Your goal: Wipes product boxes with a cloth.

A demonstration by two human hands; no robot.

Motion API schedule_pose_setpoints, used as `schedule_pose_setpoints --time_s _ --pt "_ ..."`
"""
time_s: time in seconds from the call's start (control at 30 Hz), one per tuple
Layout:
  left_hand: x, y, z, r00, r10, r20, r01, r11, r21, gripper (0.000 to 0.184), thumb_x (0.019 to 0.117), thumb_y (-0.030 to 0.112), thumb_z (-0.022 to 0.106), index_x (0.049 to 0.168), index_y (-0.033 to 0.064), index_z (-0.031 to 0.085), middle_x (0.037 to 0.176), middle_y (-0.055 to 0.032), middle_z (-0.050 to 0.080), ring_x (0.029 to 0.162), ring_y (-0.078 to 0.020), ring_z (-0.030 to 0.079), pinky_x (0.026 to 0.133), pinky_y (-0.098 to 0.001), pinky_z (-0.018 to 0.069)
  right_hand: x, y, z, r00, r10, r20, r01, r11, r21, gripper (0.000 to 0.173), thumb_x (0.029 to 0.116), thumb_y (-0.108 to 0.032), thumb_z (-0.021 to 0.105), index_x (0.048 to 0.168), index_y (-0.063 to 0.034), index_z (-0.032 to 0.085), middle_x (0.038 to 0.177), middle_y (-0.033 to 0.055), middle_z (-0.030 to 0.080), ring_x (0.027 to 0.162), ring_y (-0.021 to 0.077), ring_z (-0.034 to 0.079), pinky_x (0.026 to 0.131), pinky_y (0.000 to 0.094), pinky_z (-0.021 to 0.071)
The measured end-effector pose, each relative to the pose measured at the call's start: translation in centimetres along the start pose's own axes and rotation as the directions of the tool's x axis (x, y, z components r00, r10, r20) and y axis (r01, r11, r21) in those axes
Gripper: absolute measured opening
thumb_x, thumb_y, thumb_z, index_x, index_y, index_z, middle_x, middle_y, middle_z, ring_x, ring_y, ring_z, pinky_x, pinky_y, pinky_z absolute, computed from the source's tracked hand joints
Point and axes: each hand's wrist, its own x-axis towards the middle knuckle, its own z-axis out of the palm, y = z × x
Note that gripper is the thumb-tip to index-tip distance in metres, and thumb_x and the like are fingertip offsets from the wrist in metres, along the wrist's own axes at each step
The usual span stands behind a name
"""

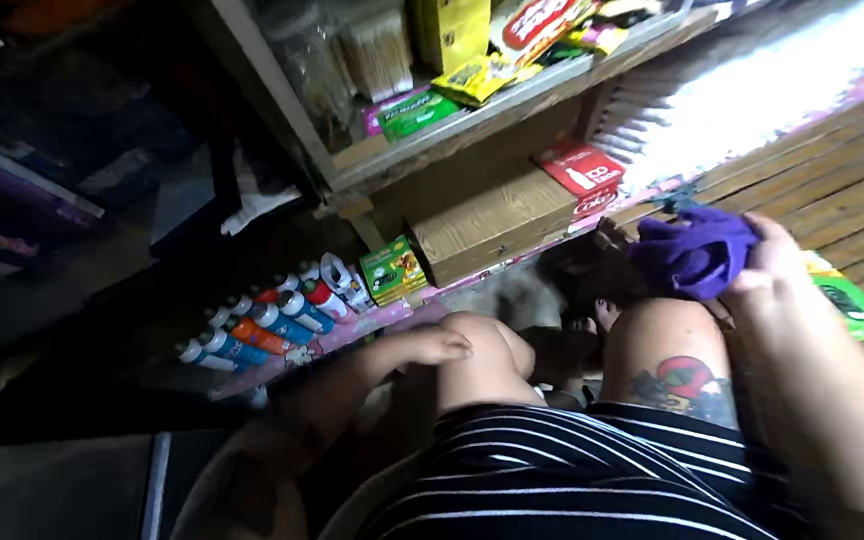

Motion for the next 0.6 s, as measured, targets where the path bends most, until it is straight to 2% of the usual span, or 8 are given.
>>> schedule_pose_setpoints --time_s 0.1,0.17,0.23,0.3,0.37,0.43,0.5,0.6 --pt "4.0 -3.4 -1.7 0.994 -0.097 -0.040 0.099 0.993 0.064 0.036 0.1085 0.020 0.045 0.128 -0.0027 0.064 0.114 -0.0215 0.068 0.104 -0.0293 0.065 0.099 -0.0482 0.0478 -1.3 1.1 5.3 0.998 -0.064 0.006 0.064 0.987 -0.150 0.033 0.1077 -0.037 0.034 0.116 -0.0182 0.060 0.096 -0.0031 0.068 0.087 0.0083 0.066 0.078 0.0295 0.0562" --pt "5.6 -3.9 -4.1 0.975 -0.214 -0.056 0.215 0.977 0.007 0.039 0.1096 0.026 0.042 0.122 -0.0031 0.065 0.107 -0.0205 0.069 0.094 -0.0287 0.065 0.091 -0.0482 0.0497 -1.2 3.3 6.2 0.990 -0.139 -0.002 0.128 0.918 -0.376 0.025 0.1070 -0.034 0.041 0.121 -0.0184 0.055 0.098 -0.0057 0.065 0.087 0.0048 0.064 0.078 0.0272 0.0553" --pt "6.7 -4.5 -6.0 0.930 -0.339 -0.140 0.327 0.939 -0.104 0.045 0.1099 0.034 0.041 0.123 -0.0018 0.064 0.106 -0.0182 0.068 0.092 -0.0265 0.064 0.088 -0.0472 0.0506 -0.4 5.2 5.8 0.988 -0.154 -0.024 0.110 0.799 -0.591 0.041 0.1022 -0.032 0.054 0.137 -0.0122 0.050 0.107 -0.0005 0.065 0.091 0.0071 0.065 0.081 0.0312 0.0570" --pt "7.2 -6.2 -6.4 0.830 -0.486 -0.273 0.402 0.861 -0.311 0.058 0.1084 0.049 0.037 0.122 -0.0005 0.065 0.104 -0.0188 0.069 0.089 -0.0282 0.067 0.085 -0.0484 0.0539 0.3 6.1 5.9 0.991 -0.127 -0.033 0.073 0.743 -0.665 0.043 0.1012 -0.032 0.057 0.138 -0.0107 0.049 0.105 0.0008 0.065 0.088 0.0070 0.065 0.078 0.0314 0.0570" --pt "7.5 -8.8 -5.2 0.742 -0.583 -0.332 0.318 0.742 -0.591 0.070 0.1035 0.063 0.037 0.133 0.0025 0.060 0.110 -0.0214 0.068 0.093 -0.0332 0.067 0.086 -0.0521 0.0533 0.6 6.4 6.2 0.994 -0.099 -0.038 0.050 0.750 -0.660 0.039 0.1019 -0.031 0.057 0.134 -0.0095 0.052 0.102 0.0029 0.065 0.084 0.0087 0.065 0.076 0.0326 0.0570" --pt "8.7 -12.3 -3.1 0.714 -0.624 -0.317 0.148 0.577 -0.803 0.074 0.1012 0.067 0.037 0.142 0.0065 0.053 0.119 -0.0202 0.068 0.102 -0.0348 0.068 0.088 -0.0528 0.0537 0.8 6.8 6.1 0.997 -0.061 -0.044 0.018 0.767 -0.642 0.041 0.1018 -0.030 0.057 0.136 -0.0083 0.051 0.104 0.0071 0.066 0.086 0.0138 0.066 0.077 0.0365 0.0575" --pt "9.4 -14.3 -1.4 0.695 -0.644 -0.320 -0.059 0.393 -0.918 0.073 0.1038 0.063 0.035 0.153 0.0079 0.038 0.133 -0.0235 0.061 0.111 -0.0381 0.064 0.091 -0.0543 0.0521 1.4 7.2 5.7 0.999 -0.025 -0.038 -0.006 0.757 -0.654 0.046 0.1013 -0.030 0.059 0.140 -0.0067 0.050 0.110 0.0127 0.067 0.093 0.0201 0.067 0.082 0.0420 0.0575" --pt "9.5 -15.0 -0.5 0.644 -0.698 -0.312 -0.270 0.174 -0.947 0.073 0.1040 0.059 0.038 0.156 0.0083 0.032 0.143 -0.0251 0.053 0.120 -0.0391 0.059 0.096 -0.0549 0.0497 2.0 7.6 5.4 1.000 0.016 -0.022 -0.027 0.670 -0.741 0.050 0.1016 -0.032 0.060 0.143 -0.0056 0.049 0.120 0.0194 0.066 0.105 0.0280 0.067 0.093 0.0484 0.0547"
